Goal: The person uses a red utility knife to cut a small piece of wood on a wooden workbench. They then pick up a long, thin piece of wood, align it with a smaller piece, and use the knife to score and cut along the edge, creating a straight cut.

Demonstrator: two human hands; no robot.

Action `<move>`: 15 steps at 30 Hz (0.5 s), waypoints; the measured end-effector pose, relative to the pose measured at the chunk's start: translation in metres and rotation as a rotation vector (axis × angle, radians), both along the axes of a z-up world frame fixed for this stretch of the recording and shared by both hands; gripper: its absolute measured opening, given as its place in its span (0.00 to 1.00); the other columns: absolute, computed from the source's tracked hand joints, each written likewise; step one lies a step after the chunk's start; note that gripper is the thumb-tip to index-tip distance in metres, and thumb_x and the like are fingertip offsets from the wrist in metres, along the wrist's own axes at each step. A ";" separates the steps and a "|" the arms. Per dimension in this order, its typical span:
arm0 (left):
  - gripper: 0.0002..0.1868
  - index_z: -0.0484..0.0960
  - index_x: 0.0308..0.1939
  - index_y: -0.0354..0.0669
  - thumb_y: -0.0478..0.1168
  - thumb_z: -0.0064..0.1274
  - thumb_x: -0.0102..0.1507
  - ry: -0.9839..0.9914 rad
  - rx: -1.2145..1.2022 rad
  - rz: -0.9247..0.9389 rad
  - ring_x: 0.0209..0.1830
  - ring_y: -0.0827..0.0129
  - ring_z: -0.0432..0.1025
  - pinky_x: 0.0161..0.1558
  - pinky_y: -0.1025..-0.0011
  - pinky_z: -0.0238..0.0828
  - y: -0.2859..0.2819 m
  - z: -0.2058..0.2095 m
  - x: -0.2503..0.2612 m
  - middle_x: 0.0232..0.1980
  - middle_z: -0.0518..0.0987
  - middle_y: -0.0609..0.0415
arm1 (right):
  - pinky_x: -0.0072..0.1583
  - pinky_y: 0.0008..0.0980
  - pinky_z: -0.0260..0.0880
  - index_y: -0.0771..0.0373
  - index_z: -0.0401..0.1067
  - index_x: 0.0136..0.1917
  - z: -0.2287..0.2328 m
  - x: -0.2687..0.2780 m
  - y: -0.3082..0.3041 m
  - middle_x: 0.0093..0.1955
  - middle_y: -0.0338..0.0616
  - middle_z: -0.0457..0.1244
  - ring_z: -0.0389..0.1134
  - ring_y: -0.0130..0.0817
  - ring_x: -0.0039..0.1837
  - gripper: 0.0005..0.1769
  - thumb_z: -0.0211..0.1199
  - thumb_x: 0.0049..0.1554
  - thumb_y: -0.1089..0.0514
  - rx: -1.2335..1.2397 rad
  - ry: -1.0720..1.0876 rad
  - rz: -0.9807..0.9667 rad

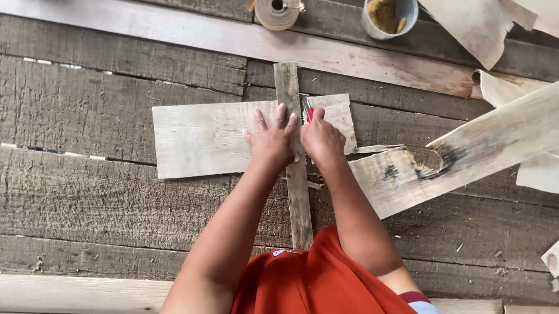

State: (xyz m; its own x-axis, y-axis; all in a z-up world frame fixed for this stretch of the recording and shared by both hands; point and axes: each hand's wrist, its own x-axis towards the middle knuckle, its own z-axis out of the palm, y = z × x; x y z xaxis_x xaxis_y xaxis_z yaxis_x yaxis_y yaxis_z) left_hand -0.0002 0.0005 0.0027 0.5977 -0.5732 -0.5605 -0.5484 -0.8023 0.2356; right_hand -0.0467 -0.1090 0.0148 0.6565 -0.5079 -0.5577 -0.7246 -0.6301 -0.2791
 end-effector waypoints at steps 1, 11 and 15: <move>0.55 0.56 0.80 0.65 0.56 0.69 0.53 0.007 0.002 0.011 0.79 0.25 0.36 0.59 0.16 0.53 0.000 0.001 0.001 0.85 0.43 0.59 | 0.61 0.63 0.66 0.64 0.52 0.67 -0.008 0.002 -0.003 0.48 0.64 0.69 0.71 0.65 0.57 0.24 0.39 0.62 0.50 0.002 0.007 0.011; 0.56 0.56 0.79 0.67 0.49 0.70 0.51 0.029 -0.010 0.043 0.80 0.28 0.35 0.59 0.16 0.51 -0.005 -0.016 0.001 0.85 0.43 0.62 | 0.65 0.66 0.61 0.70 0.48 0.70 0.028 -0.033 0.026 0.54 0.71 0.66 0.67 0.70 0.63 0.25 0.38 0.64 0.53 0.069 0.171 0.133; 0.57 0.58 0.79 0.67 0.49 0.71 0.48 0.026 -0.035 0.067 0.80 0.28 0.36 0.59 0.16 0.51 -0.006 -0.030 0.004 0.85 0.44 0.61 | 0.66 0.64 0.61 0.76 0.48 0.70 0.040 -0.063 0.040 0.54 0.74 0.66 0.66 0.70 0.64 0.25 0.39 0.65 0.58 0.136 0.160 0.098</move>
State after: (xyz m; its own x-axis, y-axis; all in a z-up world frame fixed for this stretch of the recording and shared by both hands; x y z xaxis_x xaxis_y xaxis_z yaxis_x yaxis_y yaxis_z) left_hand 0.0033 -0.0057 -0.0269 0.6210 -0.5522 -0.5563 -0.4872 -0.8279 0.2779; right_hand -0.1095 -0.0689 0.0546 0.5968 -0.3591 -0.7175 -0.7038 -0.6638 -0.2531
